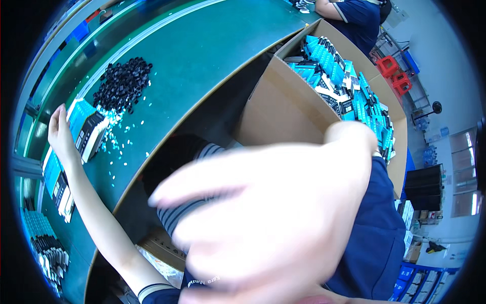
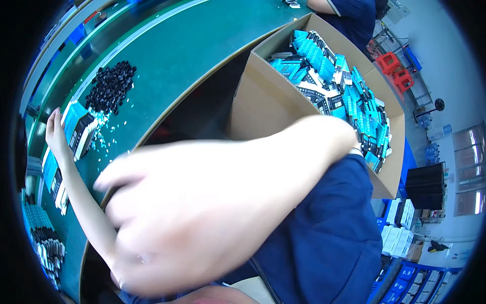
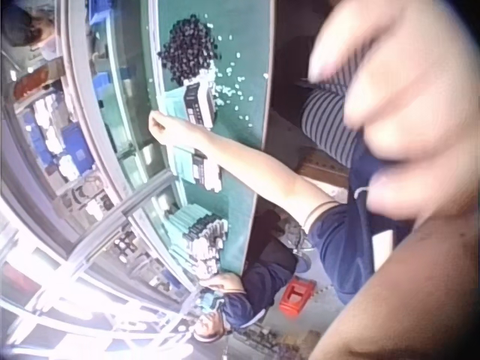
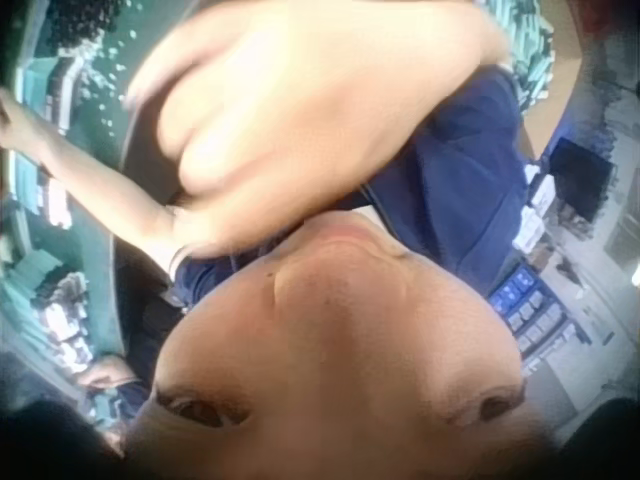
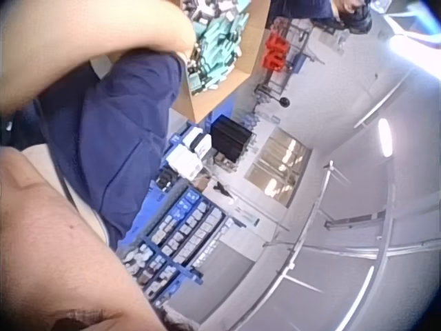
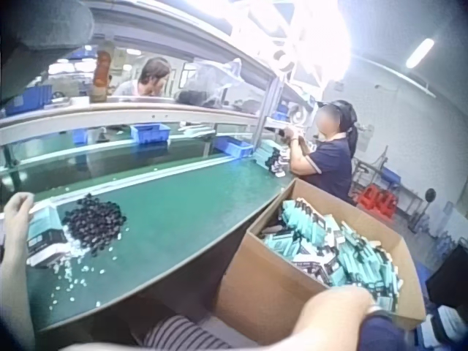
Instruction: Folding product boxes and inserting plastic components at an assembly line.
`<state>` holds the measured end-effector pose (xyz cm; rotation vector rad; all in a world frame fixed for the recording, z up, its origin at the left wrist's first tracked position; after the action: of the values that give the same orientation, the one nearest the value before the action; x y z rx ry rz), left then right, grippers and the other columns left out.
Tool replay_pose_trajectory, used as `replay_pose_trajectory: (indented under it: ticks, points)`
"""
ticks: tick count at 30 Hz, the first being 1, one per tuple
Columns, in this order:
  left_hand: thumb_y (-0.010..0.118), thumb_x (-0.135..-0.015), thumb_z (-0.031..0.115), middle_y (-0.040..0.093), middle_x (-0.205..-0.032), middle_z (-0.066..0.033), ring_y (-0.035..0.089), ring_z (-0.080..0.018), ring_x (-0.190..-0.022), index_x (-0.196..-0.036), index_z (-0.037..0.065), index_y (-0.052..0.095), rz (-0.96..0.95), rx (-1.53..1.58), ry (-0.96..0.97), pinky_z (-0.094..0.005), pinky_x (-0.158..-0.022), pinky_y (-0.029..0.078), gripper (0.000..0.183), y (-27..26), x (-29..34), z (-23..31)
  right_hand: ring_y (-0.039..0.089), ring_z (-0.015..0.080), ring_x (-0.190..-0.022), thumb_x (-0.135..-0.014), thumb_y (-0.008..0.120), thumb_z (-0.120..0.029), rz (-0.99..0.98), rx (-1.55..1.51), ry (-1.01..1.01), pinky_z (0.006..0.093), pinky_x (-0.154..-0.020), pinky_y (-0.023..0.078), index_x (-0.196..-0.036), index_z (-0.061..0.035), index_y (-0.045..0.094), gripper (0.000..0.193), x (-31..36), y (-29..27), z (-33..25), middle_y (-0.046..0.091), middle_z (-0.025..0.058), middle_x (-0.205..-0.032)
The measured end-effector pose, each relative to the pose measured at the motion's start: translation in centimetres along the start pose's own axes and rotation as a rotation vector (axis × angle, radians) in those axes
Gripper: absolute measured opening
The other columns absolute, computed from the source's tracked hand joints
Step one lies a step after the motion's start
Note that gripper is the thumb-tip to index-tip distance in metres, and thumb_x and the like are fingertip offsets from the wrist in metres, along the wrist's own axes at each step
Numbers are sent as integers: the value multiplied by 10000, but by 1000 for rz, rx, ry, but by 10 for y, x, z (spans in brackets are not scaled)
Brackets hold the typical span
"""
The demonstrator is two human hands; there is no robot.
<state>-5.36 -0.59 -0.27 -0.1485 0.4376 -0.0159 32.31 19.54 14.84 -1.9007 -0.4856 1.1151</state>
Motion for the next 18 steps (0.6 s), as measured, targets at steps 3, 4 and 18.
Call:
replay_pose_trajectory:
  ticks: [3, 4, 18]
  points:
    - [629, -898, 249, 653, -983, -22, 548, -80, -876, -1093, 27, 662, 115, -104, -10, -232, -789, 422, 297, -49, 13, -14, 576, 242, -742, -755, 595, -145, 170, -111, -167, 412, -824, 463, -786, -29, 633, 126, -25, 37, -3, 600, 80, -724]
    - [651, -883, 227, 652, -930, -17, 536, -72, -825, -1065, 26, 679, 134, -80, -12, -215, -729, 413, 273, -43, 14, 4, 586, 241, -736, -759, 605, -137, 251, -93, -171, 422, -820, 474, -806, -31, 646, 122, -28, 37, -13, 611, 86, -730]
    - [632, -856, 307, 680, -921, -150, 641, -224, -876, -988, -22, 666, 101, -264, 36, -327, -782, 481, 356, -15, 3, 19, 625, 187, -771, -803, 616, -103, 238, -474, -373, 396, -805, 509, -929, -19, 694, 170, -63, 30, 27, 658, 89, -856]
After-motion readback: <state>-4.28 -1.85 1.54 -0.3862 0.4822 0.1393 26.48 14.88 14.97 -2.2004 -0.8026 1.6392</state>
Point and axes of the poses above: each hand's wrist, its own x-axis away from the middle knuckle, its own y-axis out of the palm, z = x × y, the point moved 2 cm from there along -x, towards the middle knuckle
